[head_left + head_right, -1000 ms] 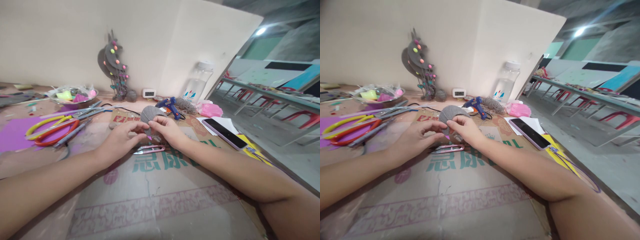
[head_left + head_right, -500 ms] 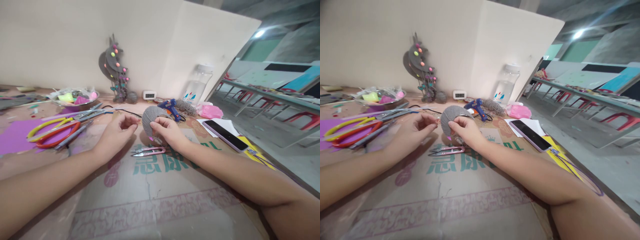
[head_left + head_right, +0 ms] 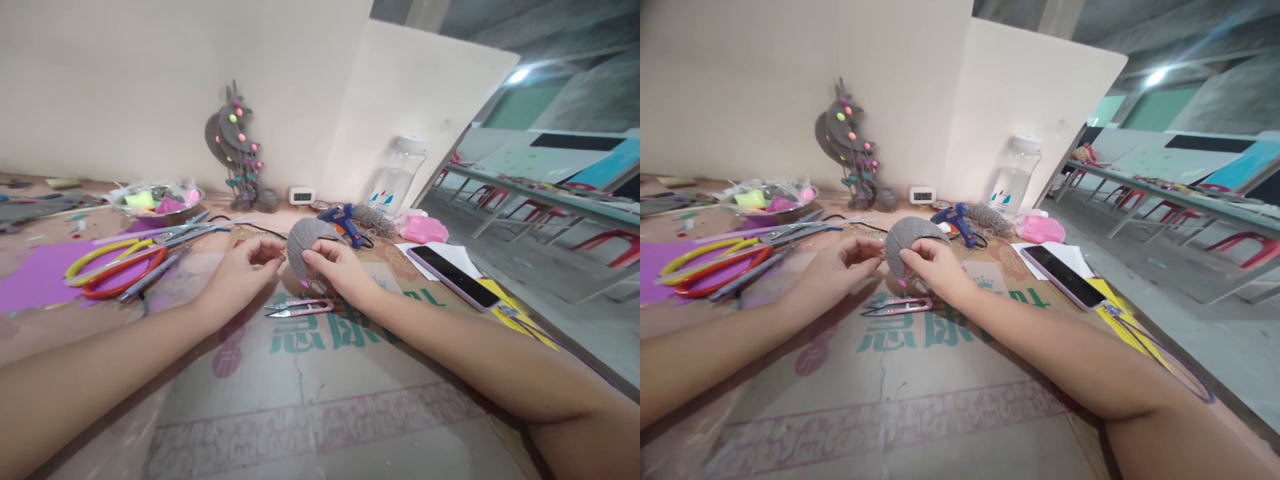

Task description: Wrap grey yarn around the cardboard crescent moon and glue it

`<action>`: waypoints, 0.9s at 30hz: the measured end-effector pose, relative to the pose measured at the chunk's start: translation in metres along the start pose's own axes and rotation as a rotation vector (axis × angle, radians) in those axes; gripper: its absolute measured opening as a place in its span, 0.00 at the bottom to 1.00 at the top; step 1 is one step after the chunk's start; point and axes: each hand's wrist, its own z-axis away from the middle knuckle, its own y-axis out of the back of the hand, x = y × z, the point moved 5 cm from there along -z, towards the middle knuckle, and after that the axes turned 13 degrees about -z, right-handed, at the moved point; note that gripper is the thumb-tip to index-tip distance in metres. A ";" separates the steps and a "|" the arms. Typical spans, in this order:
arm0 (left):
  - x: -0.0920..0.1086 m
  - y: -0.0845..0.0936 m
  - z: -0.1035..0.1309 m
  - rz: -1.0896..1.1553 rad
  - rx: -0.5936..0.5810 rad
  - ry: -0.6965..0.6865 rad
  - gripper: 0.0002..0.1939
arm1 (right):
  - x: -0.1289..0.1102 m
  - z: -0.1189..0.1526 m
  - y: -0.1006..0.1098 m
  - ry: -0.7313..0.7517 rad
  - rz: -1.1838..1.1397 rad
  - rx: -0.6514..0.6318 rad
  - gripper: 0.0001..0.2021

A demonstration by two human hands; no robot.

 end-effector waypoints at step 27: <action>0.000 0.000 0.002 -0.158 -0.085 0.001 0.15 | -0.002 0.002 -0.003 0.053 0.146 -0.017 0.13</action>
